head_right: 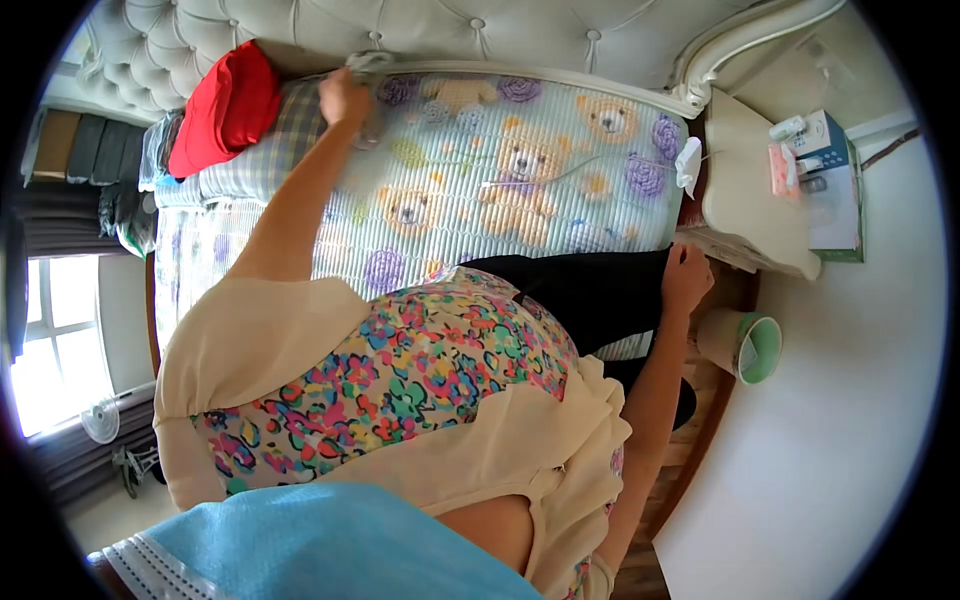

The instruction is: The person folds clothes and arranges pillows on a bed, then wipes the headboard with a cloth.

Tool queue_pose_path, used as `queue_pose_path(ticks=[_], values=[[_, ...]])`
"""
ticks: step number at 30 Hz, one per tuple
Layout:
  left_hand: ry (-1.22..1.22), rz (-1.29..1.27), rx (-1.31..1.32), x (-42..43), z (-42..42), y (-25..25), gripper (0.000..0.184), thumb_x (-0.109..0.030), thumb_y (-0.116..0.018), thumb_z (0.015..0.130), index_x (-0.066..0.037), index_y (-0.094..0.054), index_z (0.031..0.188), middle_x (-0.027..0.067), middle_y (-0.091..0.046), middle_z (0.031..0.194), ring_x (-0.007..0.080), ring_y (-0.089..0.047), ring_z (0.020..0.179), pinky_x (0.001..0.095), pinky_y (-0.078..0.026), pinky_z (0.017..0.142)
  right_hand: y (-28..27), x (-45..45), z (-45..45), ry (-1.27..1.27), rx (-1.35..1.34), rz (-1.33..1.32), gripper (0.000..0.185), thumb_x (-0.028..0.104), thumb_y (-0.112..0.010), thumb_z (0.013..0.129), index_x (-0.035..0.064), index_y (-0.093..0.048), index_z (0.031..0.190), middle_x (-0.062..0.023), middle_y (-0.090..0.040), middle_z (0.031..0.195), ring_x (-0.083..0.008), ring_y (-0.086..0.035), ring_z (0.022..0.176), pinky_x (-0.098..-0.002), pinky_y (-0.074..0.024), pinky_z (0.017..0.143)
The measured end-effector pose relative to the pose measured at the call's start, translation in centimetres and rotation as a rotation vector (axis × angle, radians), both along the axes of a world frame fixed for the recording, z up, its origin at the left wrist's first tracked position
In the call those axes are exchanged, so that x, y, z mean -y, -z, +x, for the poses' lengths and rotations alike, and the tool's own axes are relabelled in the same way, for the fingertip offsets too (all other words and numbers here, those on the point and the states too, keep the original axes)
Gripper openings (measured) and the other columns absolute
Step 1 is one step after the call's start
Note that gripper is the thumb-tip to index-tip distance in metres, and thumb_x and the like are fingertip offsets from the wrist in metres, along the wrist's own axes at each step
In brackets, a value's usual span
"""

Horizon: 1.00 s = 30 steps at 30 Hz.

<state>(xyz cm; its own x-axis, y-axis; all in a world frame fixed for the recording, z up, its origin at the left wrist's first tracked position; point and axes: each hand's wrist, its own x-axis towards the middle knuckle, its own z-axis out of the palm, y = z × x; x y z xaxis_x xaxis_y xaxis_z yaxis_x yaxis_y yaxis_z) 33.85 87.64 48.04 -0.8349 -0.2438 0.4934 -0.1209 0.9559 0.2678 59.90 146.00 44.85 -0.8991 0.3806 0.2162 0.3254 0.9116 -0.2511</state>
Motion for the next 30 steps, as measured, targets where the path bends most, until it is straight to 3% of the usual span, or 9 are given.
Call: queue_pose_path(ticks=[5,7,9,12,16,17,23,26,30], values=[[-0.136,0.008,-0.606,8.2,-3.0,-9.1,0.033,-0.018,-0.064,0.067,0.001,-0.059,0.094,0.0188,-0.057,0.094,0.0398,-0.050,0.094,0.0496,-0.039,0.085,0.3,-0.1,-0.2,-0.008,0.039,-0.020,0.027,0.030,-0.051,0.091,0.0075,-0.061,0.081,-0.0100,-0.063,0.083,-0.0311,-0.060,0.084,-0.0452,-0.0444,0.077],[-0.241,0.199,-0.712,6.9,-3.3,-14.7,0.046,-0.023,-0.066,0.068,0.002,-0.055,0.106,0.0214,-0.055,0.109,0.0399,-0.046,0.111,0.0515,-0.037,0.096,0.5,-0.1,-0.4,-0.010,0.027,-0.014,0.028,0.031,-0.051,0.091,0.0070,-0.060,0.080,-0.0101,-0.063,0.082,-0.0313,-0.060,0.084,-0.0454,-0.0444,0.077],[-0.316,0.342,-0.700,9.5,-8.3,-13.7,0.051,-0.014,-0.066,0.072,-0.003,-0.056,0.121,0.0190,-0.050,0.130,0.0403,-0.038,0.127,0.0456,-0.033,0.106,0.4,0.1,-0.5,-0.008,0.018,-0.007,0.029,0.031,-0.051,0.091,0.0064,-0.059,0.080,-0.0102,-0.063,0.082,-0.0315,-0.060,0.083,-0.0456,-0.0443,0.077],[-0.356,-0.019,-0.567,3.4,-8.8,-8.9,0.040,-0.013,-0.056,0.079,-0.001,-0.056,0.117,0.0193,-0.052,0.128,0.0384,-0.040,0.127,0.0475,-0.031,0.106,0.2,0.3,-0.5,0.014,0.076,0.008,0.030,0.032,-0.051,0.091,0.0059,-0.058,0.079,-0.0108,-0.064,0.082,-0.0319,-0.060,0.084,-0.0458,-0.0446,0.076],[-0.283,0.091,-0.777,-3.0,-6.0,-4.6,0.040,-0.015,-0.058,0.078,0.000,-0.056,0.115,0.0206,-0.050,0.128,0.0406,-0.041,0.124,0.0479,-0.032,0.105,0.4,-0.1,-1.2,0.007,0.036,0.048,0.031,0.033,-0.052,0.090,0.0059,-0.057,0.076,-0.0115,-0.063,0.079,-0.0327,-0.060,0.079,-0.0459,-0.0453,0.073],[-0.295,0.288,-0.546,-2.8,-4.9,-2.5,0.041,-0.017,-0.065,0.073,0.002,-0.052,0.107,0.0221,-0.049,0.114,0.0438,-0.042,0.112,0.0515,-0.042,0.091,0.5,0.1,-1.0,0.009,0.050,0.051,0.031,0.033,-0.053,0.090,0.0059,-0.057,0.076,-0.0115,-0.062,0.077,-0.0329,-0.060,0.076,-0.0458,-0.0456,0.072],[-0.130,0.542,0.427,-3.0,-1.6,6.0,0.042,-0.025,-0.059,0.083,-0.008,-0.057,0.122,0.0241,-0.055,0.127,0.0440,-0.049,0.118,0.0493,-0.046,0.093,0.0,-0.1,0.0,-0.052,-0.009,0.002,0.028,0.031,-0.054,0.091,0.0064,-0.059,0.078,-0.0119,-0.062,0.078,-0.0325,-0.060,0.077,-0.0453,-0.0458,0.073],[-0.189,0.822,0.079,-3.8,-0.7,1.2,0.040,-0.027,-0.058,0.081,-0.004,-0.062,0.114,0.0243,-0.062,0.113,0.0430,-0.057,0.107,0.0488,-0.046,0.091,0.2,-0.1,0.7,-0.050,-0.068,0.025,0.027,0.030,-0.054,0.091,0.0065,-0.059,0.079,-0.0118,-0.062,0.080,-0.0318,-0.060,0.080,-0.0448,-0.0453,0.074],[-0.107,0.508,-0.488,0.2,-2.7,-7.4,0.035,-0.016,-0.062,0.070,0.003,-0.059,0.100,0.0264,-0.059,0.105,0.0458,-0.052,0.102,0.0504,-0.043,0.090,0.1,0.1,0.0,-0.023,-0.024,-0.049,0.027,0.031,-0.054,0.091,0.0064,-0.059,0.080,-0.0110,-0.062,0.080,-0.0316,-0.060,0.082,-0.0444,-0.0446,0.076]])
